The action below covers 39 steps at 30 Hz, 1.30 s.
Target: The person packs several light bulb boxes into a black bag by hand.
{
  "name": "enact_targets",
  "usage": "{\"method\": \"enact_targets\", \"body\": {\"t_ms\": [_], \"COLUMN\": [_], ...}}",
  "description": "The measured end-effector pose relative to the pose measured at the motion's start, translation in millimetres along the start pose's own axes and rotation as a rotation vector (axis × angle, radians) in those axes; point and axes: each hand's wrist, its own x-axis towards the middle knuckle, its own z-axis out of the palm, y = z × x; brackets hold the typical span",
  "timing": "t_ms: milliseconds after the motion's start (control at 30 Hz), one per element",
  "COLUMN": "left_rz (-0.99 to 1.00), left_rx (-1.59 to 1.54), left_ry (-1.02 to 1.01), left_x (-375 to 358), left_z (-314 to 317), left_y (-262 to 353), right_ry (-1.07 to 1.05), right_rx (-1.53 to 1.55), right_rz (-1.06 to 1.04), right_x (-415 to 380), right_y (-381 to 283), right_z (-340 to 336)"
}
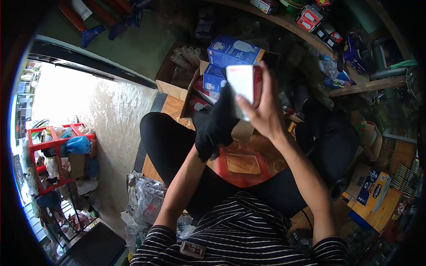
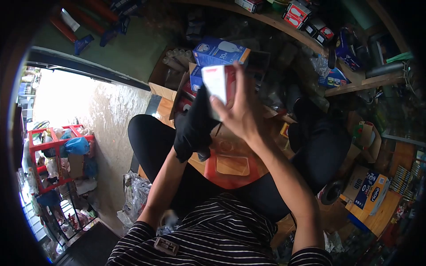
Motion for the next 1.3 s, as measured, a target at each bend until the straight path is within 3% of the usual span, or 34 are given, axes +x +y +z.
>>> {"method": "enact_targets", "body": {"t_ms": [67, 100, 133, 200, 233, 267, 333, 400, 500, 567, 633, 667, 767, 833, 1000, 1200, 1233, 1300], "left_rz": [0.121, 0.17, 0.215, 0.153, 0.358, 0.054, 0.011, 0.24, 0.207, 0.267, 0.361, 0.317, 0.111, 0.066, -0.026, -0.297, -0.289, 0.008], "left_rx": [0.228, 0.24, 0.233, -0.12, 0.238, -0.203, -0.349, 0.132, 0.697, 0.727, 0.172, -0.01, -0.303, -0.334, -0.344, 0.023, 0.03, 0.139], "left_ry": [0.029, 0.037, 0.029, 0.063, -0.062, -0.059, 0.012, 0.076, 0.064, 0.083, 0.125, 0.1, 0.039, 0.022, 0.018, 0.149, 0.166, 0.129], "left_x": [-4, -3, -3, 4, 5, 3, 0, -9, -3, 10, 16, 15, 9, 7, 6, -1, -1, 1], "left_z": [15, 17, 18, 11, -6, -9, -12, 1, 10, 7, 12, 11, -4, -9, -10, 11, 14, 2], "left_y": [-10, -15, -19, -10, -7, -1, -6, 10, 23, 1, -22, -19, -6, -1, 4, 15, 11, -29], "right_ry": [0.079, 0.005, -0.074, -0.186, -0.242, -0.295, -0.246, -0.137, -0.083, -0.148, -0.231, -0.277, -0.311, -0.264, -0.28, -0.082, -0.05, -0.027], "right_rx": [-0.082, -0.042, -0.041, -0.002, 0.049, 0.101, 0.095, 0.033, 0.028, -0.025, -0.017, 0.043, 0.276, 0.688, 0.334, 0.103, 0.112, 0.103], "right_rz": [0.076, 0.179, 0.136, -0.014, -0.064, -0.111, -0.12, -0.08, 0.111, 0.162, -0.034, -0.075, -0.002, 0.244, 0.08, 0.007, 0.048, 0.096], "right_x": [2, -1, -8, -19, -19, -20, -15, -5, 3, -5, -13, -17, -18, -12, -15, -10, -11, -9], "right_y": [3, -10, -7, -19, -21, -23, -22, -13, -5, -10, -13, -20, -18, -25, -18, -2, 0, -1], "right_z": [-5, -12, -10, -10, -7, -4, 3, 2, -13, -17, -15, -14, -6, -8, -6, 8, 7, 4]}}
